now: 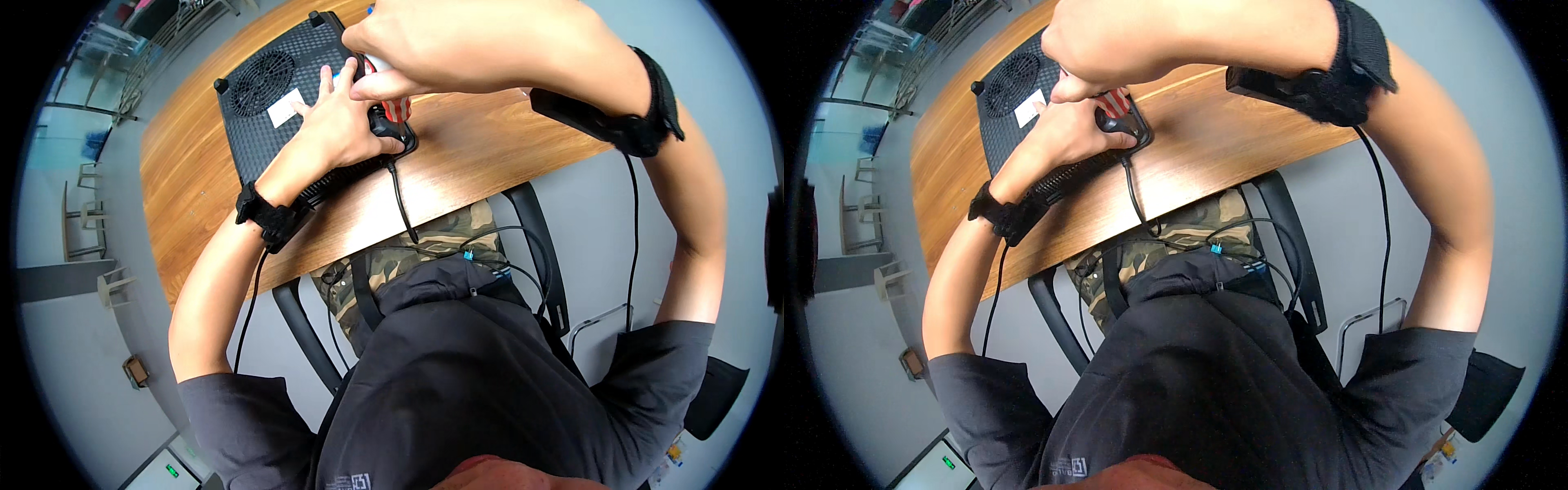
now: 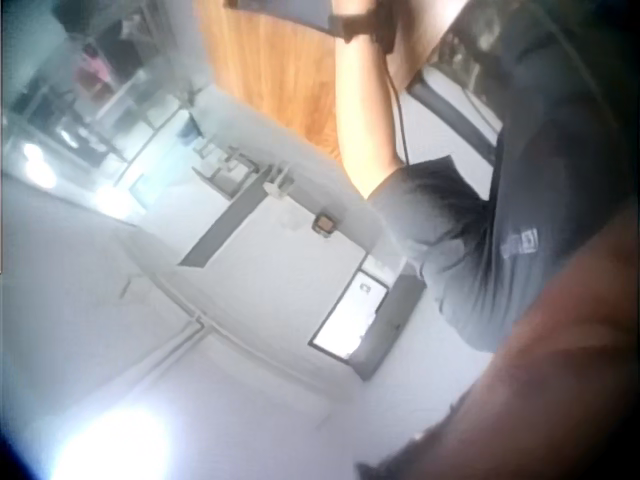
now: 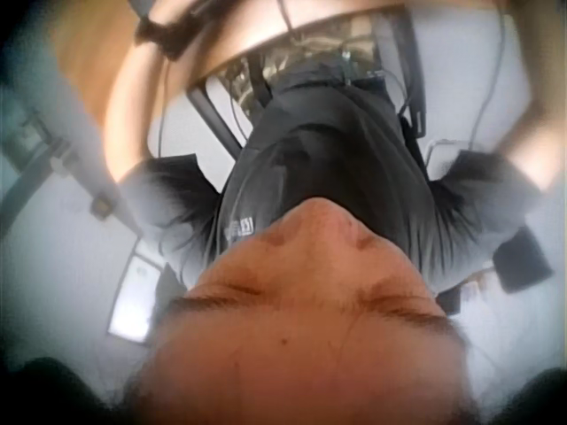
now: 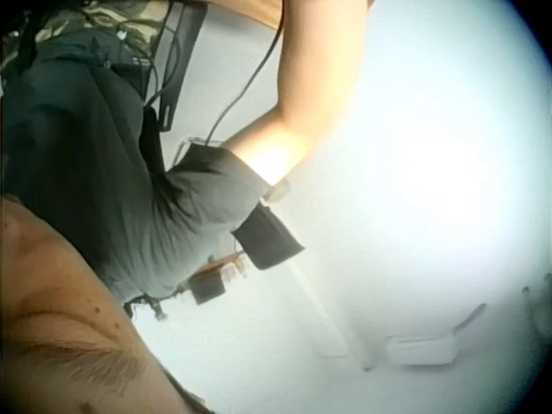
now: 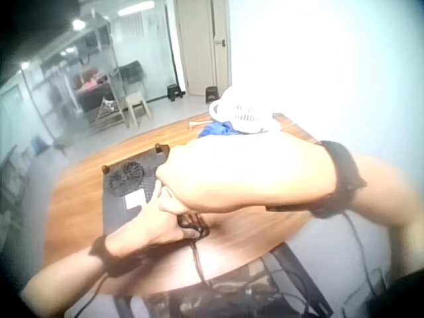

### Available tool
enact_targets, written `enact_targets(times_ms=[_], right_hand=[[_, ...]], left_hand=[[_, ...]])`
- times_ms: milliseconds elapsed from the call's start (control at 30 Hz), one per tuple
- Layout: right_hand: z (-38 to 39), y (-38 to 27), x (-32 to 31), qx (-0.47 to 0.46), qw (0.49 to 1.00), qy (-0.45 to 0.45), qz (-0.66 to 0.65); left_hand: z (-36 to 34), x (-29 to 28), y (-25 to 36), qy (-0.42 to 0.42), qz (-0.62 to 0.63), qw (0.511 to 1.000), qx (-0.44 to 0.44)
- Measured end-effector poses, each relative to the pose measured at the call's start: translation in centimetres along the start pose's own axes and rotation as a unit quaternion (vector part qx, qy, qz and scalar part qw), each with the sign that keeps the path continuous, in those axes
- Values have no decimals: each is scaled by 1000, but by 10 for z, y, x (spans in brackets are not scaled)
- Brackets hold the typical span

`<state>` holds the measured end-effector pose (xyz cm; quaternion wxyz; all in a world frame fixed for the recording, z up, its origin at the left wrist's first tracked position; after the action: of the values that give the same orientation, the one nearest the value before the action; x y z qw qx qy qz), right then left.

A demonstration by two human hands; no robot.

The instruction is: The person uses a screwdriver to tighten screws on the internal components of a disassembled electronic device. They then flip the device over and continue tightening screws on the bottom casing.

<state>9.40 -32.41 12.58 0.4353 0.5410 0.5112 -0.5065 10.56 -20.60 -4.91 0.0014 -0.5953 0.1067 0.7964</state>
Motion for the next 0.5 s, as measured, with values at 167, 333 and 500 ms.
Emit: enact_targets(times_ms=[167,333,500], right_hand=[[-8,0,4,25,997,-68,34],[-10,2,-1,39,997,-59,13],[-27,5,-2,106,982,-155,-32]], left_hand=[[4,-3,5,12,-24,999,-32],[-2,-5,1,32,-29,999,-30],[-1,-1,-1,18,-16,1000,4]])
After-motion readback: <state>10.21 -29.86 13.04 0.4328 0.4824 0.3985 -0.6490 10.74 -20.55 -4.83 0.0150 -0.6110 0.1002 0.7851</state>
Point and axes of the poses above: each hand's wrist, its own z-axis away from the middle knuckle, its own x-axis out of the palm, y = z × x, the point moved 7 cm from there along -z, towards the middle knuckle, and after that the axes turned 2 degrees about -z, right-handed, at the moved point
